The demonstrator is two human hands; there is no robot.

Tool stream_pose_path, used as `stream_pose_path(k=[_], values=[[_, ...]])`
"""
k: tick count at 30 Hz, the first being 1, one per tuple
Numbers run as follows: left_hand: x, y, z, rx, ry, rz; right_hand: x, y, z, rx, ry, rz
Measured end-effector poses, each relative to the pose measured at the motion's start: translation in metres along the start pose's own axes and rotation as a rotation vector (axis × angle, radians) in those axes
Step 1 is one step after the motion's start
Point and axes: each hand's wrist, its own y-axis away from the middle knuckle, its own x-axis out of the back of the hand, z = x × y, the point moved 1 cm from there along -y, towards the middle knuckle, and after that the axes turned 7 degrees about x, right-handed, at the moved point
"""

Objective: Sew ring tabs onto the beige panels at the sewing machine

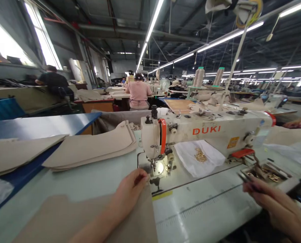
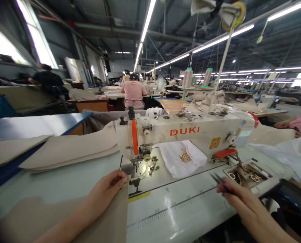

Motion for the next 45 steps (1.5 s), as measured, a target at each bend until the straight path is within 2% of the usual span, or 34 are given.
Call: stream_pose_path(k=[1,3,4,6,10,13,26,39,42,45], values=[[0.000,0.000,0.000,0.001,0.003,0.001,-0.016,-0.004,-0.029,0.096,-0.011,-0.158],[0.000,0.000,0.000,-0.002,0.010,-0.004,-0.045,-0.020,-0.081,0.244,0.035,-0.351],[0.000,0.000,-0.001,-0.003,0.016,-0.009,-0.059,-0.029,-0.101,0.317,0.066,-0.404],[0.000,0.000,-0.002,-0.008,0.034,-0.019,-0.086,-0.046,-0.128,0.435,0.150,-0.425],[0.000,-0.001,-0.004,-0.030,0.077,-0.031,-0.130,-0.067,-0.140,0.567,0.279,-0.440],[-0.002,-0.003,-0.007,-0.040,0.099,-0.039,-0.147,-0.073,-0.139,0.578,0.340,-0.446],[-0.005,-0.005,-0.009,-0.033,0.181,-0.049,-0.157,-0.079,-0.137,0.627,0.306,-0.483],[-0.001,-0.005,-0.003,0.001,0.197,-0.035,-0.164,-0.080,-0.136,0.646,0.239,-0.469],[0.000,-0.006,-0.005,0.007,0.227,-0.021,-0.156,-0.073,-0.144,0.644,0.158,-0.477],[0.002,-0.005,-0.005,0.033,0.248,-0.003,-0.134,-0.054,-0.145,0.564,0.031,-0.460]])
